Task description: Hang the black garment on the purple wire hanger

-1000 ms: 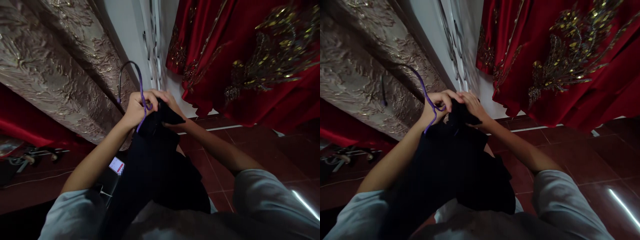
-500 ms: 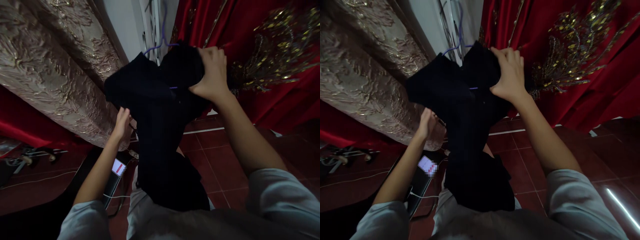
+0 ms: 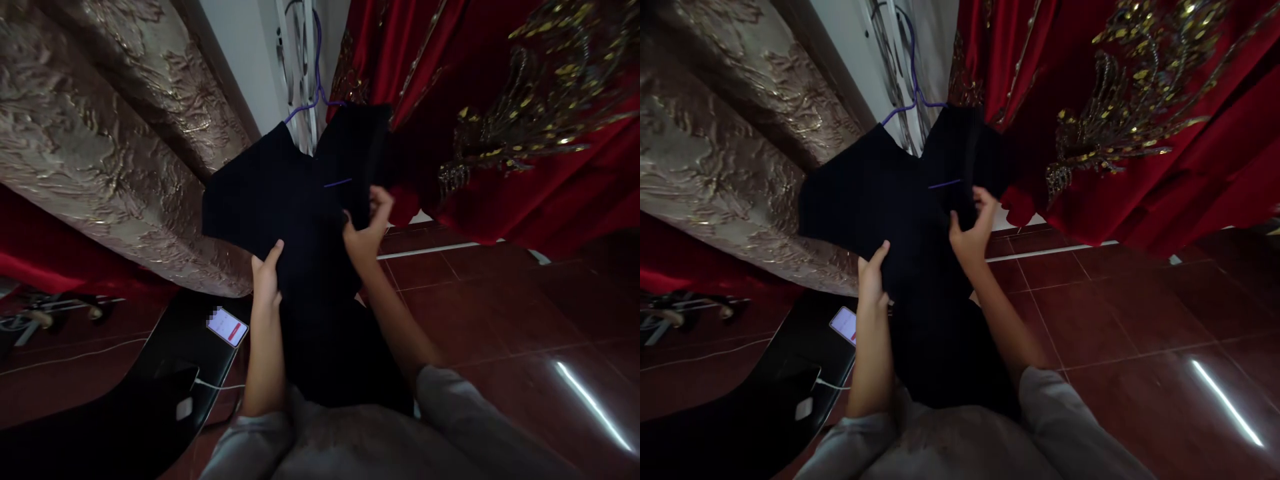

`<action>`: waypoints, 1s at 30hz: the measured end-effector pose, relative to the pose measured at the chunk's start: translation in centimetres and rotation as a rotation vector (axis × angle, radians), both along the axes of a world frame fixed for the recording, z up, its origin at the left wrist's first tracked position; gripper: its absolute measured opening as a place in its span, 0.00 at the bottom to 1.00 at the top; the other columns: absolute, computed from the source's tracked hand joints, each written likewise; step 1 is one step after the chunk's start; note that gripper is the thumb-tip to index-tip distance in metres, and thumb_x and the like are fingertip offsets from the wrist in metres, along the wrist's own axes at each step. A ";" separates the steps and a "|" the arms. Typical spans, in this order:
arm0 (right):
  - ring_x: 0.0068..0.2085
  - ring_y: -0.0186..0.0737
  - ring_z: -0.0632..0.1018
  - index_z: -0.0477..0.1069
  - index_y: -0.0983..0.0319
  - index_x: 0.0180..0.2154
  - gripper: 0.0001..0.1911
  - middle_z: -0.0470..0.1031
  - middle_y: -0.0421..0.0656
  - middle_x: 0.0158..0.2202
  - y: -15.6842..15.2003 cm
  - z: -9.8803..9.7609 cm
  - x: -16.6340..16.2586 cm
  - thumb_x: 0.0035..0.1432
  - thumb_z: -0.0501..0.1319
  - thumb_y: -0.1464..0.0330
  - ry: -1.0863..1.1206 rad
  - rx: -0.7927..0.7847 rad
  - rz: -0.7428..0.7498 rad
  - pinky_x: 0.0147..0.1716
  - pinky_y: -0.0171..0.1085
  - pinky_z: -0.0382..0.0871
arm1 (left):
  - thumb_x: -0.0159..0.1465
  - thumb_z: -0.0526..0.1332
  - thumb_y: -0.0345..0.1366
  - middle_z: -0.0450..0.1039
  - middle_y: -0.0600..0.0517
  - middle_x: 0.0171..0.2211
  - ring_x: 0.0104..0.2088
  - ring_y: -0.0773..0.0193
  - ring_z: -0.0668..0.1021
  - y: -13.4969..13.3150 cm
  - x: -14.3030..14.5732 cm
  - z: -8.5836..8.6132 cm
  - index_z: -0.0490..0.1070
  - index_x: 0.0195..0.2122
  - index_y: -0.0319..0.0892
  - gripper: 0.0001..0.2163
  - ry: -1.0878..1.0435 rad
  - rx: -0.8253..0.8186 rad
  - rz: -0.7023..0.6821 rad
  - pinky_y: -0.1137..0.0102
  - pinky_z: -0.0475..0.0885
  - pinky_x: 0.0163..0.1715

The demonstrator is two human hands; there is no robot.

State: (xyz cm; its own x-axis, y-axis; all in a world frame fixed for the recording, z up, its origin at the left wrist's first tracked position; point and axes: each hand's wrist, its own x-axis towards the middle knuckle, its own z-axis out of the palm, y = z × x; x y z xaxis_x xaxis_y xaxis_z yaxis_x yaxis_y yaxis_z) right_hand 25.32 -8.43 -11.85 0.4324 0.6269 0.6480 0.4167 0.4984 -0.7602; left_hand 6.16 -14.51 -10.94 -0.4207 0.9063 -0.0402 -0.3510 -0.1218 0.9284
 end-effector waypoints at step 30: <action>0.18 0.26 0.60 0.73 0.64 0.26 0.19 0.61 0.34 0.15 -4.3 2.0 -2.1 0.59 0.66 0.55 0.283 -0.600 0.901 0.20 0.31 0.50 | 0.68 0.64 0.38 0.74 0.51 0.34 0.36 0.62 0.79 -0.2 3.7 -4.6 0.71 0.39 0.43 0.05 0.456 0.320 -0.225 0.69 0.74 0.40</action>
State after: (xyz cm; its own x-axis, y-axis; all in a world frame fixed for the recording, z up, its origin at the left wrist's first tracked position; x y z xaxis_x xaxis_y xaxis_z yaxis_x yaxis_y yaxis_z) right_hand 23.18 -12.77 -9.86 -0.2531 0.9637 0.0854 -0.1379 0.0515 -0.9891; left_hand 9.89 -14.73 -15.57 -0.1274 0.9124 0.3889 0.0242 -0.3891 0.9209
